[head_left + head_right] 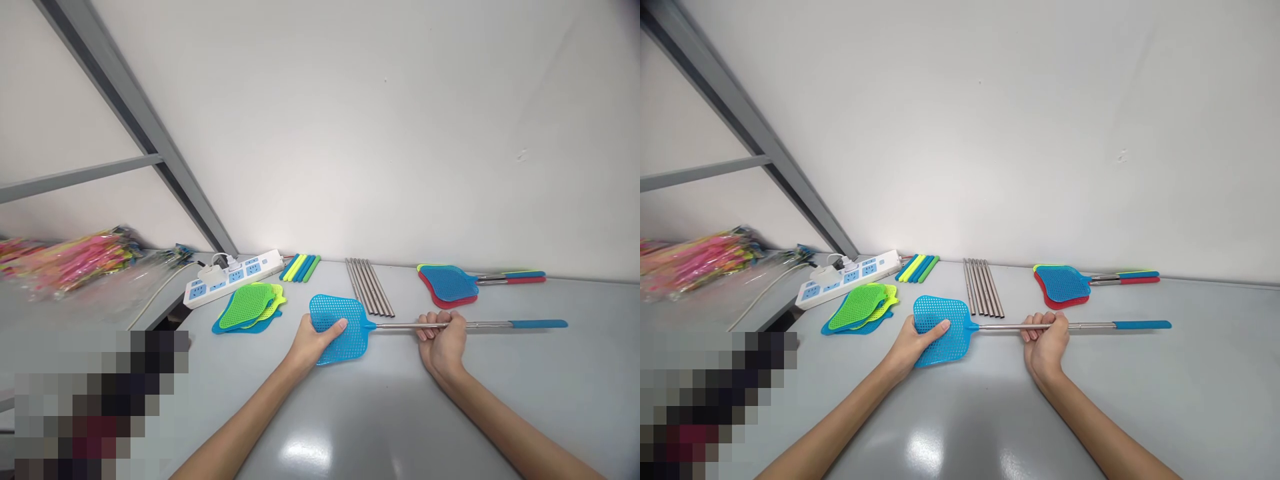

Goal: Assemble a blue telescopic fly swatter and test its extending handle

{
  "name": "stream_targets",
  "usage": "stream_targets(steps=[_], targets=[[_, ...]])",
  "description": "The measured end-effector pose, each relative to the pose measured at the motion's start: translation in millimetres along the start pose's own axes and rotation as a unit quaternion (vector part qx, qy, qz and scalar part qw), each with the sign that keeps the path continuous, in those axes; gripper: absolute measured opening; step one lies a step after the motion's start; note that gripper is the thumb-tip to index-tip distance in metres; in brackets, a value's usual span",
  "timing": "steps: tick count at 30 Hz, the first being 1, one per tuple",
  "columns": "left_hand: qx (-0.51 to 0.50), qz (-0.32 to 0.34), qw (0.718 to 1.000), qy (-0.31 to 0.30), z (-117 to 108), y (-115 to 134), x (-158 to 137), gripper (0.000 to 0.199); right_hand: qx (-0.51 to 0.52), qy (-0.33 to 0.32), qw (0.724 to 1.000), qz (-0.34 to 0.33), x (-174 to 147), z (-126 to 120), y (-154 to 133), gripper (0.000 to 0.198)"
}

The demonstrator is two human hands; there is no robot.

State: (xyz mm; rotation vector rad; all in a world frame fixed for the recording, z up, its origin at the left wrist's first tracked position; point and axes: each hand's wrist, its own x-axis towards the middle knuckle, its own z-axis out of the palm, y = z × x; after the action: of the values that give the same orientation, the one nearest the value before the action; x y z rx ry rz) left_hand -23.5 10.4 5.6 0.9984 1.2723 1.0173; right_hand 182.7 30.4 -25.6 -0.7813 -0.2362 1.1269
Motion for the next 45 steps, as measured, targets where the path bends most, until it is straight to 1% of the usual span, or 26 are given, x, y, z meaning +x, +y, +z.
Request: stream_targets(steps=[5,8,14,20,30,34,37,40,45], targets=[[0.008,0.008,1.0,0.004,1,-2,0,0.036,-0.003,-0.008,1.0,0.002,-1,0,0,0.03],[0.001,0.012,1.0,-0.007,2,-3,0,0.035,-0.008,-0.015,1.0,-0.002,-1,0,0,0.03],[0.0,0.011,1.0,-0.009,4,-6,1,0.036,0.001,-0.007,1.0,0.0,-2,1,1,0.029],[-0.004,0.008,1.0,0.001,7,-11,1,0.038,-0.006,-0.008,1.0,0.004,-3,1,0,0.029],[-0.004,0.013,1.0,-0.013,10,-10,1,0.035,-0.011,-0.005,1.0,0.004,-7,3,0,0.03],[-0.016,0.012,0.999,-0.026,7,-5,1,0.035,-0.01,-0.009,1.0,0.01,-8,3,1,0.031],[-0.029,0.006,0.999,-0.04,2,4,0,0.034,-0.015,-0.026,0.999,0.027,-8,3,3,0.034],[-0.027,-0.001,0.999,-0.041,-5,12,1,0.033,-0.028,-0.054,0.997,0.039,-9,3,5,0.037],[0.01,-0.007,1.0,-0.026,-21,25,6,0.038,-0.034,-0.135,0.988,0.072,-8,2,3,0.039]])
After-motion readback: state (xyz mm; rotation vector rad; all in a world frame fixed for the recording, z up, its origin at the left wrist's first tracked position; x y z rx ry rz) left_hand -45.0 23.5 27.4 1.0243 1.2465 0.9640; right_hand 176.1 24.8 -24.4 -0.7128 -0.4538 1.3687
